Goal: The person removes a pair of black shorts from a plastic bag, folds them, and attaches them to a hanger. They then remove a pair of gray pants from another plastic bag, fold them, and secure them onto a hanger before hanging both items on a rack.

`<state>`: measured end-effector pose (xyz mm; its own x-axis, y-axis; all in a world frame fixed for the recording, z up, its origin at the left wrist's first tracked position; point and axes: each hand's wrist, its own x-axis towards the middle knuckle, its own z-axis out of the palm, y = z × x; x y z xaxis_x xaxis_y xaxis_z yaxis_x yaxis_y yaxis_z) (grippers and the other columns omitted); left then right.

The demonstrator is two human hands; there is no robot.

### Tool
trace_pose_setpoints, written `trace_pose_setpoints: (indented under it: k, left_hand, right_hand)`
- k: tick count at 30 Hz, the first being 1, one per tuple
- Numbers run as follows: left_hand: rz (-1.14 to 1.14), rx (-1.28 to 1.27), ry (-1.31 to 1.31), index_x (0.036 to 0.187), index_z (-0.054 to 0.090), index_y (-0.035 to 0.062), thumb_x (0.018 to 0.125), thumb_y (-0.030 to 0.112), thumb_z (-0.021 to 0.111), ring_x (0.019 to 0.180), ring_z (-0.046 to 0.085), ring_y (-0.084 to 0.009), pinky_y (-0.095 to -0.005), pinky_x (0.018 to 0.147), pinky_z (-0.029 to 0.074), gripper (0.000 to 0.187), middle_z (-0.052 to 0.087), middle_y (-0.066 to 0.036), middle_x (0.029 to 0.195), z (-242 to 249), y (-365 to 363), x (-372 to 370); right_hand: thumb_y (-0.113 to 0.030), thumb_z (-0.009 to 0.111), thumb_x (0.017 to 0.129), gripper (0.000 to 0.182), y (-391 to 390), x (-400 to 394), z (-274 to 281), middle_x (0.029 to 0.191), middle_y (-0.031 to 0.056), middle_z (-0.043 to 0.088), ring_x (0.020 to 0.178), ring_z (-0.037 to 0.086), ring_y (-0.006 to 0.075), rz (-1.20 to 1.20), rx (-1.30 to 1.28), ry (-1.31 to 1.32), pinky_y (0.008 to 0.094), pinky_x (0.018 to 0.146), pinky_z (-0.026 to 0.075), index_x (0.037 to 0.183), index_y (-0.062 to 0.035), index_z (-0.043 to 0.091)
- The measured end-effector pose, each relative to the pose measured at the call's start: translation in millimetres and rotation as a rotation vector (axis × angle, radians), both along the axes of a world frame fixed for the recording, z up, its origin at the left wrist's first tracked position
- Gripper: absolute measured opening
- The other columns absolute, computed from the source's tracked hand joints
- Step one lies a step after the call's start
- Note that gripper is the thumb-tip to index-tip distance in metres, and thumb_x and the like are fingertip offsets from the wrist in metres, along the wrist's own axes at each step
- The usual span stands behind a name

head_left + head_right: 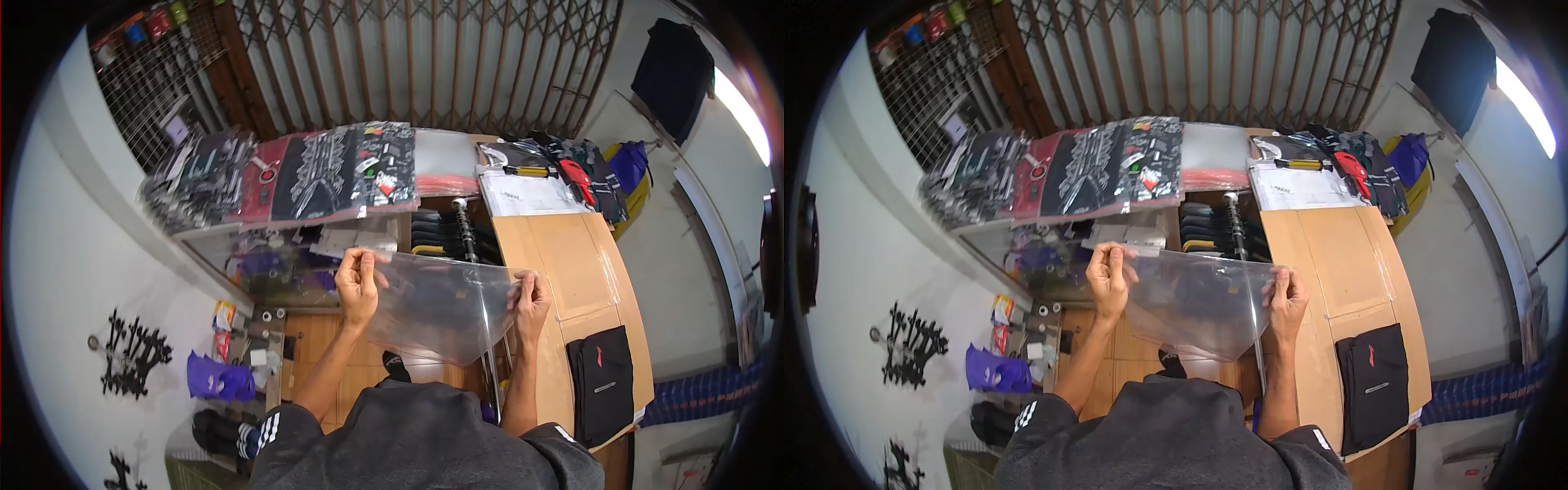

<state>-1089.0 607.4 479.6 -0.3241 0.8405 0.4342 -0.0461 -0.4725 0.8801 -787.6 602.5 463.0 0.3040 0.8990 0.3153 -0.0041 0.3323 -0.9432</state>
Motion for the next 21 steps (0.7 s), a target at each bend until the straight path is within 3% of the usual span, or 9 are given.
trace_pose_setpoints:
  k: [5, 11, 15, 18, 21]
  left_hand:
    - [-0.157, 0.05, -0.036, 0.102, 0.057, 0.0004, 0.107, 0.016, 0.053, 0.056, 0.057, -0.0061, -0.0205, 0.051, 0.046, 0.017, 0.068, -0.008, 0.09, 10, 99, 3]
    - [-0.313, -0.01, 0.047, 0.102, 0.059, 0.0021, 0.107, 0.017, 0.053, 0.061, 0.06, -0.0058, -0.0198, 0.05, 0.045, 0.017, 0.069, -0.007, 0.091, 1, 188, 10]
    - [-0.396, -0.116, 0.137, 0.105, 0.06, 0.0008, 0.106, 0.018, 0.056, 0.064, 0.059, -0.0049, -0.0199, 0.057, 0.047, 0.017, 0.069, -0.007, 0.092, 6, 236, 16]
    - [-0.435, -0.088, 0.2, 0.105, 0.061, 0.0042, 0.106, 0.022, 0.056, 0.065, 0.061, -0.0049, -0.0185, 0.05, 0.044, 0.018, 0.071, -0.005, 0.092, 3, 284, 18]
    - [-0.428, -0.095, 0.228, 0.105, 0.063, 0.0039, 0.105, 0.022, 0.058, 0.069, 0.062, -0.0054, -0.0188, 0.053, 0.046, 0.019, 0.072, -0.004, 0.092, 8, 335, 19]
  right_hand:
    - [-0.027, 0.052, 0.108, 0.031, 43, -15, -18, 0.063, -0.001, 0.056, 0.048, 0.048, 0.0043, -0.132, -0.158, -0.041, 0.0206, 0.044, 0.036, 0.088, -0.0054, 0.062]
    - [-0.026, 0.053, 0.108, 0.033, 95, -18, -19, 0.061, -0.0033, 0.051, 0.048, 0.044, 0.0033, -0.36, -0.092, 0.054, 0.0204, 0.044, 0.033, 0.081, -0.0072, 0.058]
    - [-0.022, 0.052, 0.108, 0.033, 146, 3, -6, 0.065, -0.0064, 0.044, 0.054, 0.035, 0.0022, -0.446, -0.005, -0.095, 0.0219, 0.048, 0.026, 0.079, -0.0075, 0.053]
    - [-0.021, 0.052, 0.109, 0.034, 198, 20, -2, 0.065, -0.0065, 0.043, 0.055, 0.035, 0.0023, -0.463, 0.03, -0.114, 0.0225, 0.049, 0.026, 0.077, -0.0071, 0.052]
    - [-0.021, 0.052, 0.108, 0.036, 257, 33, 8, 0.064, -0.0058, 0.043, 0.057, 0.036, 0.0028, -0.427, 0.057, -0.137, 0.0231, 0.05, 0.028, 0.076, -0.0065, 0.051]
